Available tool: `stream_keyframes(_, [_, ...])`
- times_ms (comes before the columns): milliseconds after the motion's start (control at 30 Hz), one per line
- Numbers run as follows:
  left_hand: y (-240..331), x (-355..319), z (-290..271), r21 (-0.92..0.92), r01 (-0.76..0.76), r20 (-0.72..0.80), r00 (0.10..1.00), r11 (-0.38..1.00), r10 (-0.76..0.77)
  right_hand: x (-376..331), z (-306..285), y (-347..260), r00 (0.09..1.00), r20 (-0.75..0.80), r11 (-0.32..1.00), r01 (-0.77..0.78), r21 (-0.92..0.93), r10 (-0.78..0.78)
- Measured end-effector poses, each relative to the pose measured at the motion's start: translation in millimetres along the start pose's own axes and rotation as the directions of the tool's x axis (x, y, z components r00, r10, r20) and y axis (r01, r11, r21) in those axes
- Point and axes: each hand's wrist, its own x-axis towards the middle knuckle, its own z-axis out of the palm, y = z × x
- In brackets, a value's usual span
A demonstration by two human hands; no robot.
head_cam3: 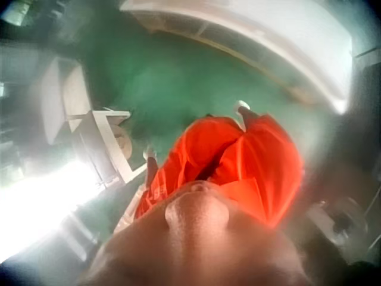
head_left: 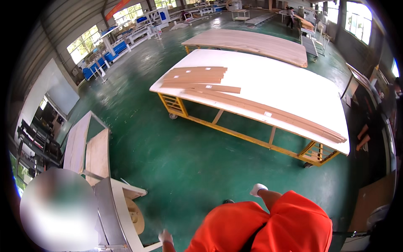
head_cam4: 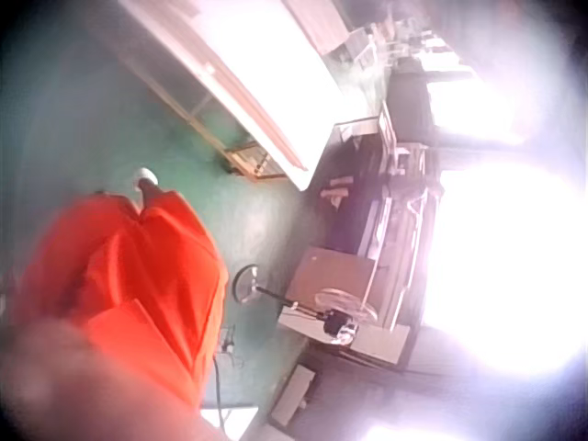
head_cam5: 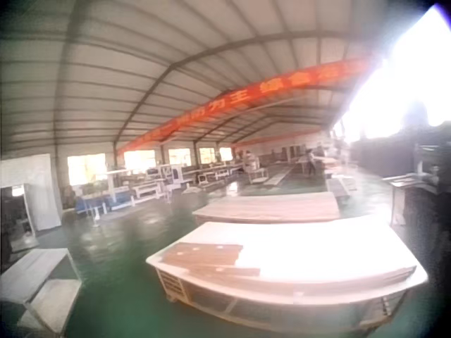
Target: The person picks up and moves large flat furniture panels and components between various workstations, workbenches, and stacks on the factory floor.
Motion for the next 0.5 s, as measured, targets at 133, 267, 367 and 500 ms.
stream_keyframes(133, [176.7, -45.7, 172.4, -0.221, -0.269, 0.532, 0.772, 0.937, 0.347, 56.4, -36.5, 68.5, 0.963, -0.221, 0.961, -0.095, 0.260, 0.155])
stream_keyframes(267, [271.4, -96.0, 265.7, 0.181, -0.829, 0.821, 0.424, 0.530, 0.383, 101.1, -14.3, 107.1, 0.922, -0.324, 0.915, -0.070, 0.398, 0.211])
stream_keyframes(367, [294.0, -83.0, 311.3, 0.277, -0.813, 0.860, 0.448, 0.513, 0.245, 115.1, 35.9, 114.8, 0.878, -0.364, 0.924, 0.191, -0.330, -0.311])
stream_keyframes(500, [286.2, -24.0, 333.0, 0.378, -0.716, 0.842, 0.529, 0.587, 0.102, 124.6, 58.4, 86.2, 0.948, 0.184, 0.829, 0.316, -0.462, -0.259])
